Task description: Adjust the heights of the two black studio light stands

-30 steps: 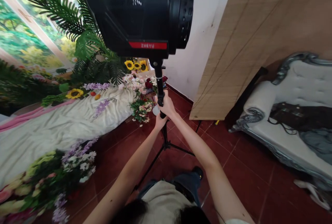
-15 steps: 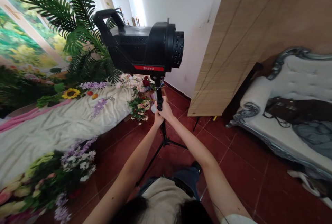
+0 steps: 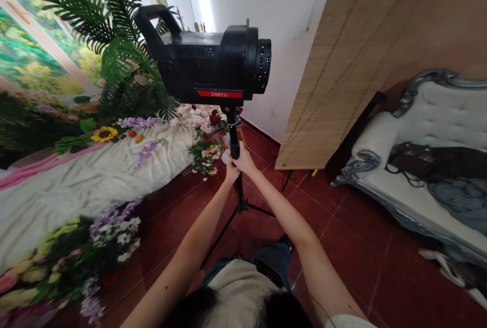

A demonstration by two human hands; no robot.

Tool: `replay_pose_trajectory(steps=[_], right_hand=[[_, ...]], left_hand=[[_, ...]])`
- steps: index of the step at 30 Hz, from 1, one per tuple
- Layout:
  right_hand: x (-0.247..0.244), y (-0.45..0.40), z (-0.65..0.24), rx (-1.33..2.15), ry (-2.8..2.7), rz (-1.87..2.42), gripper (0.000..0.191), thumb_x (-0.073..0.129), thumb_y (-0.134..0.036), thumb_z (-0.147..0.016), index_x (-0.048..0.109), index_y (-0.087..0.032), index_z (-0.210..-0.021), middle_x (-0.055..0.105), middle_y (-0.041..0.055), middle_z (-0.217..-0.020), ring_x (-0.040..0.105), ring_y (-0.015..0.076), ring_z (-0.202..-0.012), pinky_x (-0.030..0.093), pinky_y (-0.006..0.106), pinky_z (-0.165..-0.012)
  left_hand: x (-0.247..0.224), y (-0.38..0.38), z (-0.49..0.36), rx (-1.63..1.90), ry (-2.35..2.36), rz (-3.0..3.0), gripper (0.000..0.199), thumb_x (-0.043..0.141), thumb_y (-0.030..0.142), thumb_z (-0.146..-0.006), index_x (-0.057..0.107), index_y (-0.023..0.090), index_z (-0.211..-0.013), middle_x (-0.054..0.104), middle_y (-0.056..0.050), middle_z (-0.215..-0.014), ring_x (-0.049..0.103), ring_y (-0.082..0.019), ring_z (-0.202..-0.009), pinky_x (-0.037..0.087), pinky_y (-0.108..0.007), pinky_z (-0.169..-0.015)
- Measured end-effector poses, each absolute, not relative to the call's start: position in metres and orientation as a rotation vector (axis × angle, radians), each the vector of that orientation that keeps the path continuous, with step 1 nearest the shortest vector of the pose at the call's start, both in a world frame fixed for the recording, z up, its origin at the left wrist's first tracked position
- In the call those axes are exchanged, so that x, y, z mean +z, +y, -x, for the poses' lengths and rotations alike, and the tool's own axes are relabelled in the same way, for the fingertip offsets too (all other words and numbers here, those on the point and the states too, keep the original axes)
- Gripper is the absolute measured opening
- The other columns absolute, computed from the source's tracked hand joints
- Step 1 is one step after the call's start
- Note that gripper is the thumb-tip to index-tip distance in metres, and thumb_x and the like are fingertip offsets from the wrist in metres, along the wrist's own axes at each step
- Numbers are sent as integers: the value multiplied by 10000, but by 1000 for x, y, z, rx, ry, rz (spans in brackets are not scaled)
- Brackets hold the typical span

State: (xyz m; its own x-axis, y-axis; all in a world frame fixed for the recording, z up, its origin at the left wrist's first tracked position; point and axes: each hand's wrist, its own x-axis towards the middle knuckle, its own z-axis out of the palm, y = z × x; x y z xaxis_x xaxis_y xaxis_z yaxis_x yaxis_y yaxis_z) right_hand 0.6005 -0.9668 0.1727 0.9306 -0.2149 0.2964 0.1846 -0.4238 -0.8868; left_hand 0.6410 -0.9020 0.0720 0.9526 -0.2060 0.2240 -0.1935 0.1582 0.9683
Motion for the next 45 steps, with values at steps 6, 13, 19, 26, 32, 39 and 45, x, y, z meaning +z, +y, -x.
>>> replay_pose_trajectory(steps=[6, 13, 19, 26, 32, 39, 45], right_hand=[[159, -1000, -569, -399, -173, 1904, 585, 722, -332, -661, 442, -249, -1169, 559, 69, -1182, 535, 184, -1107, 418, 340, -956], [104, -1025, -556, -430, 84, 1820, 319, 566, -430, -794, 539, -209, -1024, 639, 26, -853, 622, 144, -792, 499, 305, -781], [95, -1016, -573, -257, 392, 1509, 213, 546, -347, -799, 510, -218, -965, 583, -35, -637, 578, 117, -550, 513, 273, -613], [77, -1012, -557, -98, 429, 1719, 166, 565, -292, -761, 502, -207, -890, 584, -23, -638, 559, 126, -562, 486, 284, -620], [81, -1012, -541, -349, 237, 2010, 354, 587, -484, -744, 518, -209, -956, 631, 4, -776, 579, 145, -701, 452, 268, -691], [99, -1010, -561, -294, 399, 1907, 430, 448, -571, -818, 506, -189, -630, 600, 17, -629, 545, 142, -601, 442, 245, -609], [86, -1007, -568, 208, 674, 1269, 234, 501, -356, -856, 522, -175, -709, 668, 57, -673, 545, 86, -489, 498, 230, -558]], left_hand=[[76, -902, -639, 4, -342, -1482, 333, 707, 375, -618, 590, 149, -834, 632, -32, -766, 586, -136, -693, 487, -263, -676], [76, -900, -637, 4, -318, -1559, 348, 693, 468, -634, 562, 171, -758, 577, 3, -681, 548, -123, -613, 454, -258, -605], [80, -898, -637, -31, -347, -1546, 346, 701, 473, -634, 560, 175, -739, 578, -2, -666, 558, -138, -634, 451, -267, -617], [81, -897, -634, -55, -309, -1496, 368, 715, 484, -618, 567, 172, -744, 571, -1, -638, 569, -156, -651, 449, -282, -641], [85, -895, -633, -76, -351, -1486, 397, 703, 509, -624, 559, 171, -775, 577, -5, -687, 547, -139, -645, 438, -264, -629], [82, -896, -634, -108, -303, -1525, 399, 581, 572, -716, 535, 179, -774, 540, 3, -668, 515, -131, -612, 415, -255, -599], [85, -894, -634, -62, -294, -1557, 417, 614, 579, -679, 528, 172, -715, 509, 10, -651, 480, -123, -628, 403, -252, -645]])
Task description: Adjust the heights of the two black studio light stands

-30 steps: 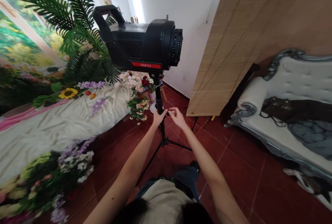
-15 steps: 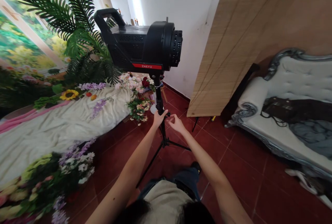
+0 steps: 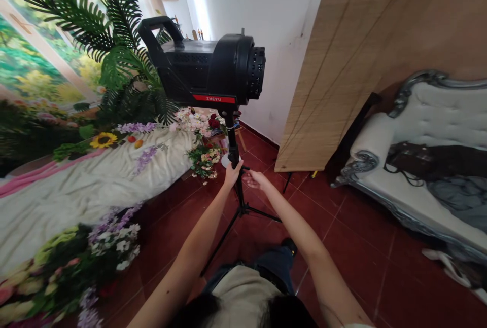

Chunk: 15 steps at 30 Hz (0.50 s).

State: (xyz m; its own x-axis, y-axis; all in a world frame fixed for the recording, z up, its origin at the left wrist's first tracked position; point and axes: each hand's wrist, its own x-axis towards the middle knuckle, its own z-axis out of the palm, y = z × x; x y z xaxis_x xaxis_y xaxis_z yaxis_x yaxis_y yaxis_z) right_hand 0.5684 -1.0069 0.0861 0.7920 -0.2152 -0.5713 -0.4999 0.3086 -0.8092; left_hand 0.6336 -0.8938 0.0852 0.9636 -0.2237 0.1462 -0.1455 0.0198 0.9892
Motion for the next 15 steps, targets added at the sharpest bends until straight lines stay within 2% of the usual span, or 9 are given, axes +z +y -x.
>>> replay_pose_trajectory(steps=[2, 5, 8, 11, 15], right_hand=[[83, -1006, -564, 256, 668, 1259, 173, 515, -313, -848, 548, -171, -755, 675, 48, -706, 524, 67, -470, 497, 216, -540], [80, -1008, -557, 67, 587, 1401, 115, 566, -278, -801, 567, -177, -856, 670, 33, -788, 532, 67, -506, 483, 202, -516], [84, -1012, -553, -143, 429, 1545, 277, 638, -288, -730, 541, -194, -971, 650, 24, -864, 563, 92, -593, 473, 205, -521], [96, -1018, -549, -303, 254, 1740, 379, 655, -382, -719, 553, -203, -1036, 628, 38, -937, 577, 126, -691, 492, 251, -613], [118, -1021, -541, -445, 113, 2103, 338, 583, -467, -785, 610, -222, -1015, 614, 72, -1022, 576, 185, -820, 467, 321, -777]], left_hand=[[86, -893, -633, -64, -303, -1553, 415, 608, 576, -686, 523, 171, -713, 495, 15, -643, 466, -117, -618, 398, -247, -636], [85, -894, -633, -61, -302, -1558, 411, 609, 569, -691, 522, 167, -709, 485, 16, -638, 457, -113, -612, 398, -243, -624], [84, -895, -634, -67, -291, -1546, 408, 615, 562, -691, 534, 164, -726, 500, 9, -655, 466, -114, -616, 405, -243, -614], [84, -896, -634, -78, -296, -1513, 402, 625, 553, -688, 538, 163, -730, 516, 3, -671, 480, -114, -615, 414, -243, -606], [85, -897, -633, -84, -310, -1482, 388, 628, 538, -695, 541, 163, -743, 529, -2, -674, 495, -113, -605, 427, -244, -600]])
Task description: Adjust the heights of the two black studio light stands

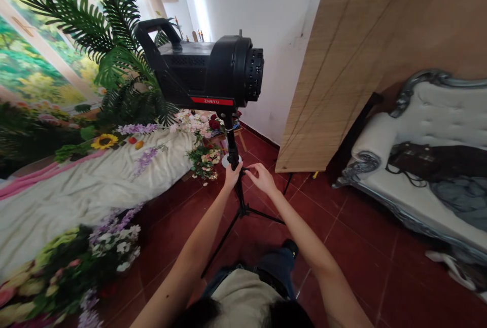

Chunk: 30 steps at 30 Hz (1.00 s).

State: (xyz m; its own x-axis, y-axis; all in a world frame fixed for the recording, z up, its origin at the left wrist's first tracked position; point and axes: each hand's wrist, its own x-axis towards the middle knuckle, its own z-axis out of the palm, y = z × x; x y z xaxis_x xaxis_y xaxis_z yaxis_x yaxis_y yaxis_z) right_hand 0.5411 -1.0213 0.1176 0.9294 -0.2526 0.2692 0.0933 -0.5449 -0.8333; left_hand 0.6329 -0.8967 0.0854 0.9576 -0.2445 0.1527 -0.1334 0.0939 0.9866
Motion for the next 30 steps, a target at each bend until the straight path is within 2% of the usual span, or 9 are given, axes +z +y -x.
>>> replay_pose_trajectory(steps=[3, 6, 14, 20, 22, 26, 30], right_hand=[[128, -1021, -538, -439, 70, 2279, 310, 503, -475, -845, 615, -243, -1017, 614, 70, -1012, 566, 214, -921, 439, 316, -808], [129, -1021, -540, -454, 47, 2359, 299, 455, -474, -875, 614, -245, -984, 610, 70, -988, 554, 217, -942, 419, 293, -783], [108, -1017, -557, -486, 180, 2368, 393, 340, -494, -910, 536, -216, -714, 583, 43, -757, 544, 172, -691, 395, 264, -678], [98, -1012, -573, -306, 278, 2150, 463, 300, -507, -897, 567, -208, -665, 633, 47, -698, 599, 208, -715, 426, 294, -695], [98, -1012, -576, -224, 334, 2057, 492, 315, -518, -881, 560, -198, -599, 612, 44, -619, 591, 199, -645, 435, 295, -654], [102, -1011, -579, 43, 473, 1631, 420, 384, -496, -861, 493, -193, -591, 451, -22, -435, 395, 97, -383, 360, 209, -418], [111, -1016, -583, 381, 455, 1210, 312, 373, -360, -884, 378, -217, -607, 261, -95, -400, 198, 64, -325, 230, 149, -319]], left_hand=[[85, -896, -633, -78, -323, -1478, 384, 626, 535, -698, 540, 164, -748, 529, 0, -671, 495, -107, -599, 430, -238, -595], [81, -896, -635, -89, -317, -1483, 384, 619, 536, -700, 534, 165, -751, 518, 10, -664, 487, -99, -593, 427, -229, -584], [77, -896, -637, -93, -327, -1459, 383, 626, 529, -690, 523, 165, -748, 510, 16, -673, 482, -92, -598, 427, -226, -599], [77, -897, -637, -111, -301, -1494, 391, 622, 544, -686, 512, 169, -705, 502, 23, -632, 494, -102, -587, 436, -240, -598], [78, -896, -636, -97, -305, -1506, 389, 617, 544, -693, 518, 169, -713, 516, 17, -642, 504, -109, -600, 435, -241, -600], [84, -894, -634, -82, -313, -1524, 381, 618, 541, -698, 522, 172, -713, 504, 17, -627, 490, -110, -589, 413, -236, -579], [85, -894, -633, -67, -289, -1540, 390, 625, 548, -683, 510, 176, -691, 481, 29, -602, 463, -103, -556, 397, -233, -561]])
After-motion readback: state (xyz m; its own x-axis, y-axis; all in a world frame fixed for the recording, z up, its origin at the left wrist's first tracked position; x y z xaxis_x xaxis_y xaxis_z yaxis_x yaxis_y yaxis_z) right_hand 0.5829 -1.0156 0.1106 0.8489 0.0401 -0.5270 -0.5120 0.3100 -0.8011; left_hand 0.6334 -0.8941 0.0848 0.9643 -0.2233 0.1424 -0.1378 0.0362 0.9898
